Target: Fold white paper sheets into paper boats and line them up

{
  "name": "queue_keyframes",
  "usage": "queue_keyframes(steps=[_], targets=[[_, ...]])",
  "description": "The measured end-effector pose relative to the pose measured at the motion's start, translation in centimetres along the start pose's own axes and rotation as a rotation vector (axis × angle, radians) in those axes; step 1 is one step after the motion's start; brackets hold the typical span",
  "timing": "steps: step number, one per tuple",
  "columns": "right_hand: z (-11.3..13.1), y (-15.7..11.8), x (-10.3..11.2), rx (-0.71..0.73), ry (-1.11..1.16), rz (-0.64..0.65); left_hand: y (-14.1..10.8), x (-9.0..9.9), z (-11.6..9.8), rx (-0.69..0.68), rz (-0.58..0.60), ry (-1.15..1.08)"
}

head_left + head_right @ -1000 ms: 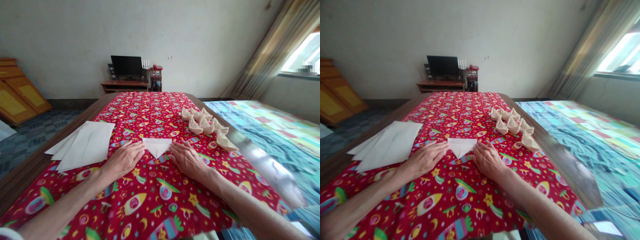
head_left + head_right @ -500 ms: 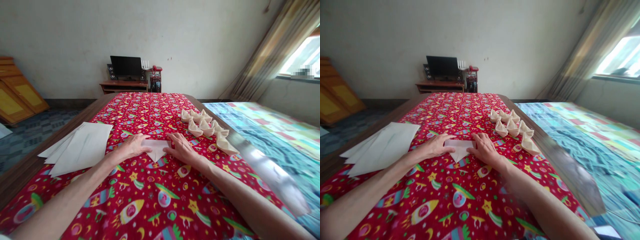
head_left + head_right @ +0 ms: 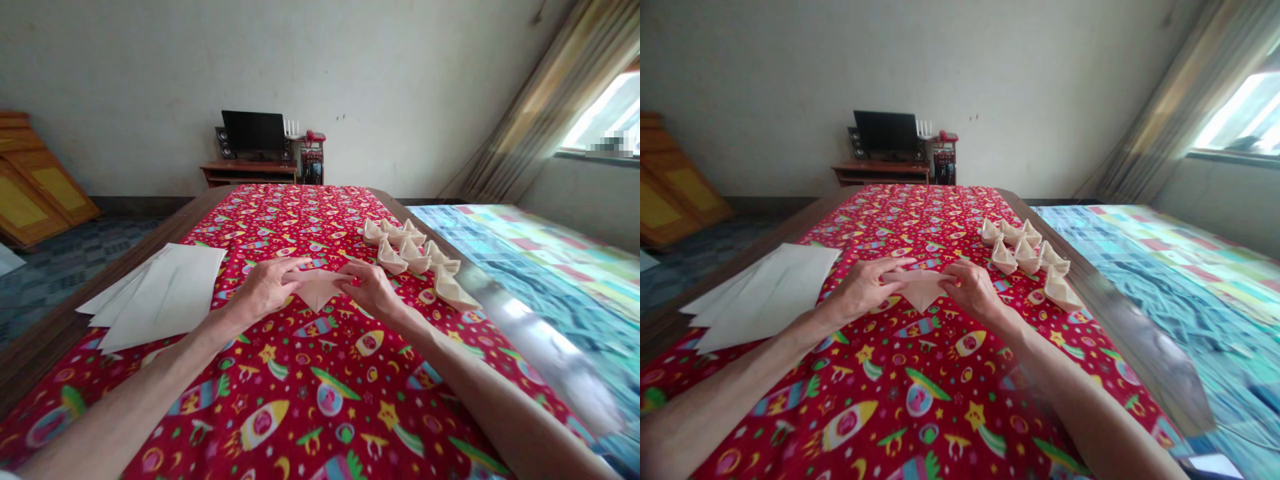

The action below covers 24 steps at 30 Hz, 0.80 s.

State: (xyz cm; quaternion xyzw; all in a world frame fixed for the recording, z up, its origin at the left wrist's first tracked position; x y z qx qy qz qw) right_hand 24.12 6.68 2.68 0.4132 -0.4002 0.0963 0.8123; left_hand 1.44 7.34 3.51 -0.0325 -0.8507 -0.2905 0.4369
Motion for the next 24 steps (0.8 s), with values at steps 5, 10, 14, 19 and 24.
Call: queue_keyframes(steps=[5, 10, 14, 19, 24], targets=[[1.5, -0.2, 0.6, 0.3, -0.314, -0.05, -1.0, 0.9, -1.9, -0.289, -0.122, 0.377], [1.0, -1.6, -1.0, 0.414, -0.45, 0.201, -2.7, -0.2, -1.6, -0.319, 0.059, 0.504], [0.5, -2.2, -1.4, 0.38, -0.407, 0.274, -3.6, -1.0, -1.0, -0.247, 0.137, 0.445], [0.3, -2.5, -0.7, 0.311, -0.272, 0.291, -4.2, -1.0, 0.0, -0.177, 0.125, 0.303], [-0.2, -2.6, -0.5, 0.152, -0.023, 0.225, -4.4, -1.3, 1.0, -0.08, 0.09, 0.127]])
Point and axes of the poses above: each hand's wrist, its own y-axis towards the middle knuckle, its own x-axis out of the back of the hand, z = x × y, the point moved 1 cm from there along y, towards the middle knuckle, and after that the axes turned 10 degrees about x, right-handed, at the moved point
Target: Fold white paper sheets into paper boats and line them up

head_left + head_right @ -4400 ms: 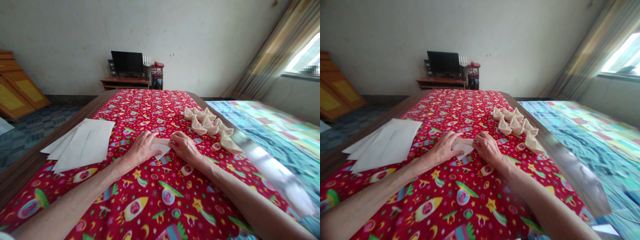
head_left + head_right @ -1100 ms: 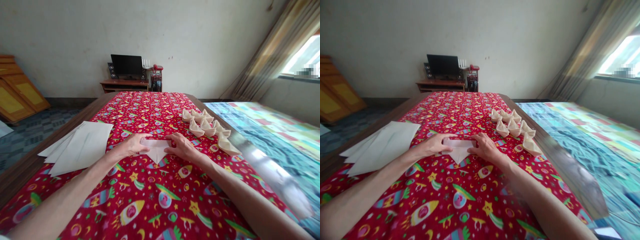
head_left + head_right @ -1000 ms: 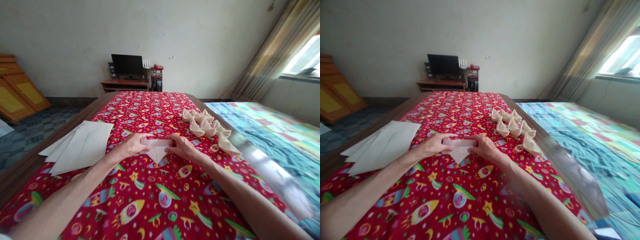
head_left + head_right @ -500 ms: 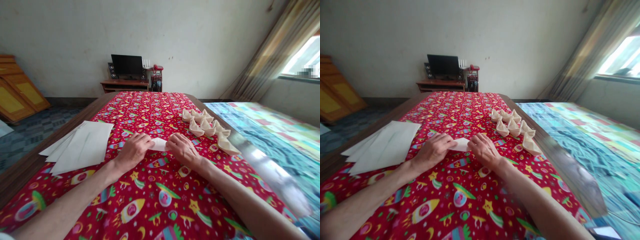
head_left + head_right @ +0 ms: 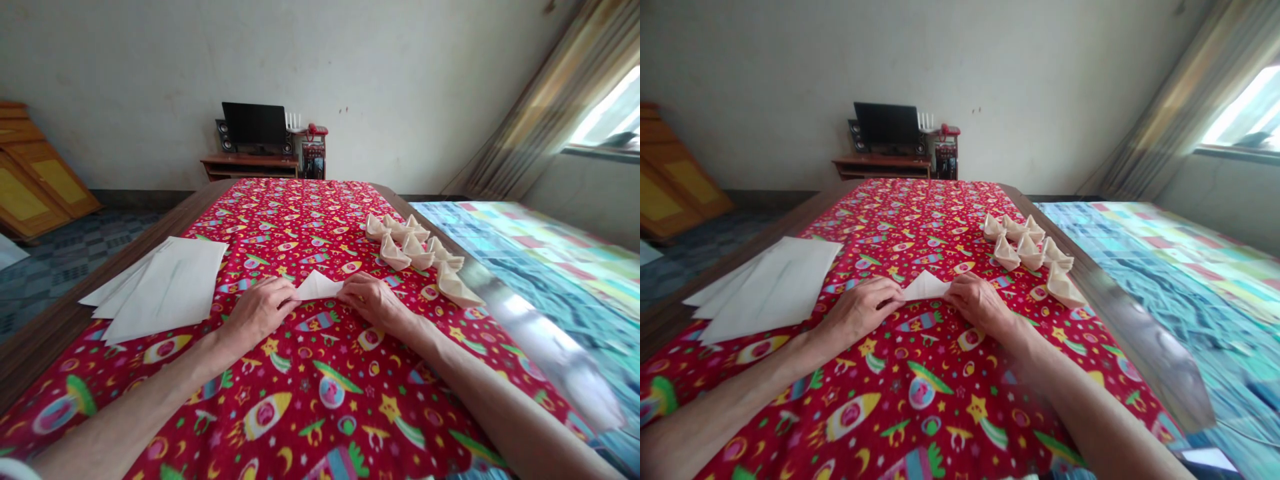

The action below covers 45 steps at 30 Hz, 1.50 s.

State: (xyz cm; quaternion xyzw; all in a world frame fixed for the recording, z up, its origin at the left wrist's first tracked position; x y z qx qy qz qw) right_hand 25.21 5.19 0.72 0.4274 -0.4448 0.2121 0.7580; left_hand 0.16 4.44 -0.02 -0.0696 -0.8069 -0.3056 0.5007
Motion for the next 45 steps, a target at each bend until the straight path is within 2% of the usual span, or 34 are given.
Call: queue_keyframes(steps=[3, 6, 12, 19, 27, 30, 32, 35, 37, 40, 45], targets=[[-0.4, 0.1, -0.2, -0.114, 0.088, -0.023, 0.1, -0.5, 0.5, 0.055, -0.012, -0.138], [-0.7, 0.3, -0.5, -0.228, 0.067, -0.037, 0.3, -0.9, 1.0, 0.118, -0.024, -0.225], [-0.5, 1.0, -0.9, -0.401, -0.142, 0.006, 0.9, -1.0, 1.4, 0.208, -0.054, -0.086], [-0.3, 1.5, -0.8, -0.429, -0.287, 0.084, 1.2, -0.4, 0.8, 0.245, -0.004, -0.015], [0.3, 1.9, -0.4, -0.411, -0.313, 0.096, 1.2, -1.1, 1.9, 0.25, -0.074, -0.036], [0.0, 1.9, -0.5, -0.411, -0.309, 0.106, 1.1, -1.0, 1.3, 0.212, -0.144, -0.006], [-0.1, 1.9, -0.6, -0.409, -0.307, 0.114, 1.0, -0.9, 0.6, 0.129, -0.135, 0.033], [-0.1, 1.9, -0.7, -0.409, -0.321, 0.1, 0.8, -1.0, -0.9, -0.057, -0.009, 0.088], [0.1, 1.9, -0.6, -0.421, -0.332, 0.096, 0.6, -1.2, -1.8, -0.128, 0.074, 0.11], [0.3, 2.0, -0.6, -0.435, -0.332, 0.107, 0.4, -1.7, -2.8, -0.144, 0.132, 0.121], [0.4, 1.7, -0.7, -0.414, -0.354, 0.05, 0.2, -2.1, -3.8, -0.121, 0.123, 0.158]])
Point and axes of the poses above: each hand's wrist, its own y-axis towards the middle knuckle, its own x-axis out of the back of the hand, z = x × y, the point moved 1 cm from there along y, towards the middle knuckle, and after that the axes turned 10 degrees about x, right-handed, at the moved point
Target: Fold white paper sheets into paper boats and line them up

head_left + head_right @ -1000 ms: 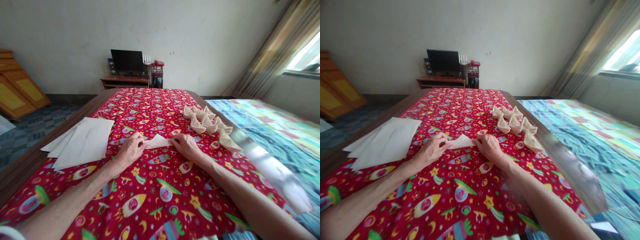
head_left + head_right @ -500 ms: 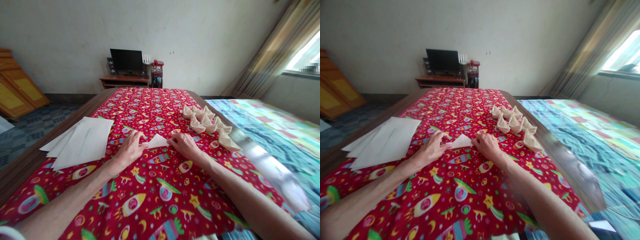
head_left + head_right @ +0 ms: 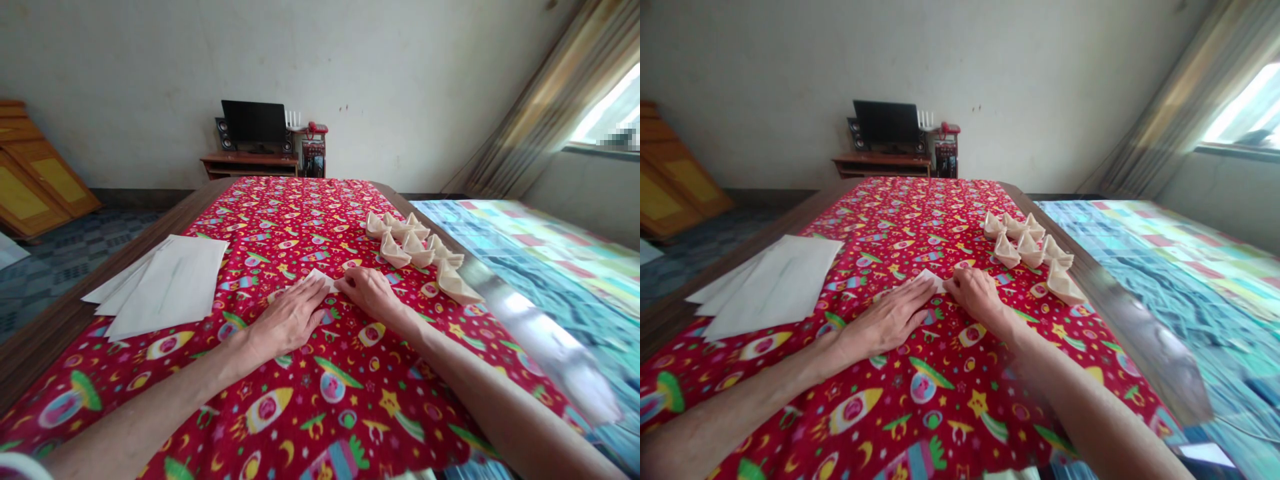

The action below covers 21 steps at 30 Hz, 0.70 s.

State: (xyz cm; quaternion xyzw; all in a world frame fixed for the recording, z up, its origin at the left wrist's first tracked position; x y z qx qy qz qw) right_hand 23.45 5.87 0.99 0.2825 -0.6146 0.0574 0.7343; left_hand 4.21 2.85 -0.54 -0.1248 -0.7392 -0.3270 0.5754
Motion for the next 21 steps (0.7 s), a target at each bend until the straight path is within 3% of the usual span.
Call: queue_keyframes(steps=[5, 8, 10, 17, 21], targets=[[0.9, -0.9, 0.2, 0.145, -0.075, -0.139, 0.0, 0.2, -0.1, -0.009, 0.036, 0.021], [2.3, -2.1, 0.1, 0.371, -0.02, -0.075, 0.0, 0.2, -0.1, -0.009, 0.048, -0.006], [3.1, -2.9, 0.0, 0.444, 0.054, -0.023, 0.0, 0.1, 0.0, 0.0, 0.037, -0.013], [2.5, -4.1, 0.2, 0.445, 0.082, 0.121, -0.6, 0.5, 0.4, 0.017, 0.084, 0.06], [1.8, -4.1, 0.8, 0.417, 0.081, 0.139, -1.8, 1.3, 1.3, 0.028, 0.076, 0.091]])
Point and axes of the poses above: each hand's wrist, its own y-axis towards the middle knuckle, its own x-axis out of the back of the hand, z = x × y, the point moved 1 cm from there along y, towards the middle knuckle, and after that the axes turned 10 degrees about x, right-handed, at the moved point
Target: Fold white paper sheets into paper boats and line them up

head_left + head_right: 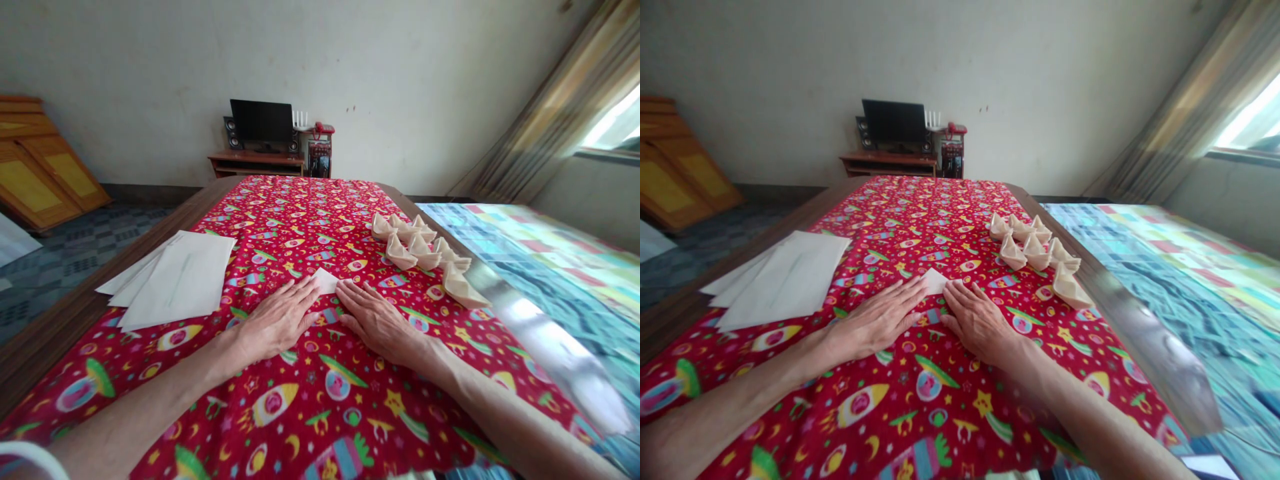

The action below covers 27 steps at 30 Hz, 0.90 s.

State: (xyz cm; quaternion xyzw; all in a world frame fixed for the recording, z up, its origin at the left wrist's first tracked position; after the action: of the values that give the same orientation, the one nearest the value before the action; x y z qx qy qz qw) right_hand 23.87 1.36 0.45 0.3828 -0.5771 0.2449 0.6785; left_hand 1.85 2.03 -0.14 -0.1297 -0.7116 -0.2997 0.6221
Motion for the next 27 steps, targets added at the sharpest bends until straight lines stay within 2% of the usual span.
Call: queue_keyframes(steps=[9, 13, 18, 22, 27], targets=[[-0.5, -0.3, -0.2, 0.003, -0.041, -0.099, -2.6, 0.7, 1.8, 0.038, -0.006, 0.035], [-1.1, 0.2, -0.5, -0.018, -0.044, -0.139, -3.0, 0.9, 2.4, 0.075, -0.045, 0.015], [-1.6, 2.2, -0.2, -0.015, -0.14, -0.113, -0.9, 0.4, 2.9, 0.166, -0.174, -0.118], [-1.3, 3.7, 0.0, 0.078, -0.277, -0.075, 1.6, -0.4, 2.5, 0.018, -0.143, -0.182], [-1.6, 4.3, 0.0, 0.107, -0.319, -0.082, 3.2, -0.7, 2.0, 0.012, -0.169, -0.255]])
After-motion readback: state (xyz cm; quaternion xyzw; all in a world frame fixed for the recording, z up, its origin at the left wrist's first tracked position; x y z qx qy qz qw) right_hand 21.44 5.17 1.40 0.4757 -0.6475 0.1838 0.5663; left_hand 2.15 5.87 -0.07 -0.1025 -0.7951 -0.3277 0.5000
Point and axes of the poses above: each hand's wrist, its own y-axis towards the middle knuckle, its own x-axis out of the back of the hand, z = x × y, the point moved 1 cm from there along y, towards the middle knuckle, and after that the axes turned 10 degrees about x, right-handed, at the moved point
